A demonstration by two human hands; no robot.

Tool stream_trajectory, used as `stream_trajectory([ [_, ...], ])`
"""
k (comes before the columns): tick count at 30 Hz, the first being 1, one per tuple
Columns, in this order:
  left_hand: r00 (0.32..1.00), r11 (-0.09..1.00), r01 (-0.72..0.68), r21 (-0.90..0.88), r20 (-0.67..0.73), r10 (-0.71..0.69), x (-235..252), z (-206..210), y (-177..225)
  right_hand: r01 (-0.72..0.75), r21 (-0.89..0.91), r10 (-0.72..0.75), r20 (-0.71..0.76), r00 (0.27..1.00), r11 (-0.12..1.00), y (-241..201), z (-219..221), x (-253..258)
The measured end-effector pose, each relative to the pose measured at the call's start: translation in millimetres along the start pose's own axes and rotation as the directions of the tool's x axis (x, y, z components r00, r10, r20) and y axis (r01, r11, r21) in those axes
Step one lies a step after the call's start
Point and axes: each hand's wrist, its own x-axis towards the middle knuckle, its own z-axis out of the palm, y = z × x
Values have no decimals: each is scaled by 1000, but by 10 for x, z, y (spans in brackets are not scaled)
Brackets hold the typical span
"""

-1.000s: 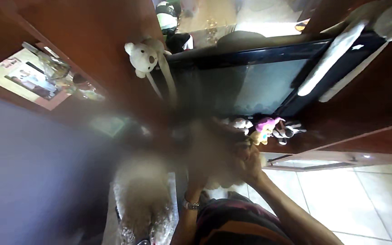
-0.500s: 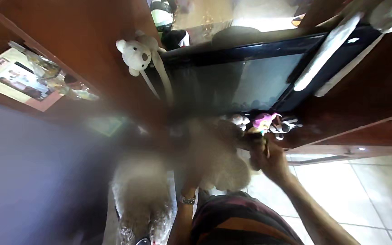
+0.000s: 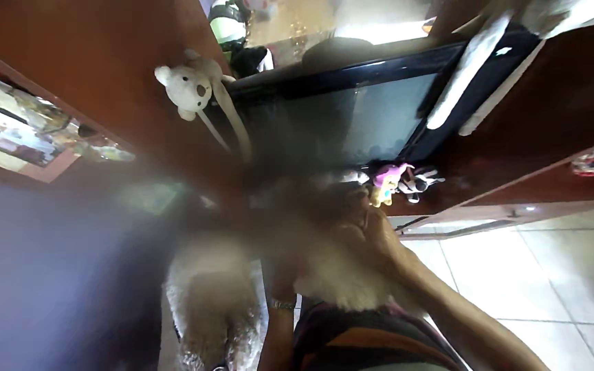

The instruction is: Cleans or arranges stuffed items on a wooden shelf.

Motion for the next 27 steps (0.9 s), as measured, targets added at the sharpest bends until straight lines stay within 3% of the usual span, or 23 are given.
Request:
stream_trajectory([
  [6, 999, 998, -50, 36, -2, 50, -43, 69, -8, -77, 88, 85, -98, 991, 993, -2, 34, -157],
  [9, 1000, 977, 16, 212, -16, -12, -40, 111, 79, -113, 58, 118, -90, 989, 992, 27, 18, -224],
  [11, 1000, 952, 11, 304, -4, -11, -21, 117, 68, -93, -51, 89, -71, 994, 994, 75, -20, -262],
  [15, 1000, 961, 13, 278, -7, -11, 66, 112, -20, 56, -316, -77, -53, 996, 947, 137, -62, -259],
  [20, 996, 877, -87, 472, 54, 70, 95, 72, 97, 169, -479, -170, 42, 985, 861, 136, -207, -237],
  [22, 993, 880, -119, 460, 68, 99, 116, 65, 58, 152, -416, -132, 75, 988, 897, 179, -320, -237],
  [27, 982, 898, -184, 399, 115, 150, 85, 110, 76, -82, -112, 95, 113, 989, 990, 319, -499, -292],
])
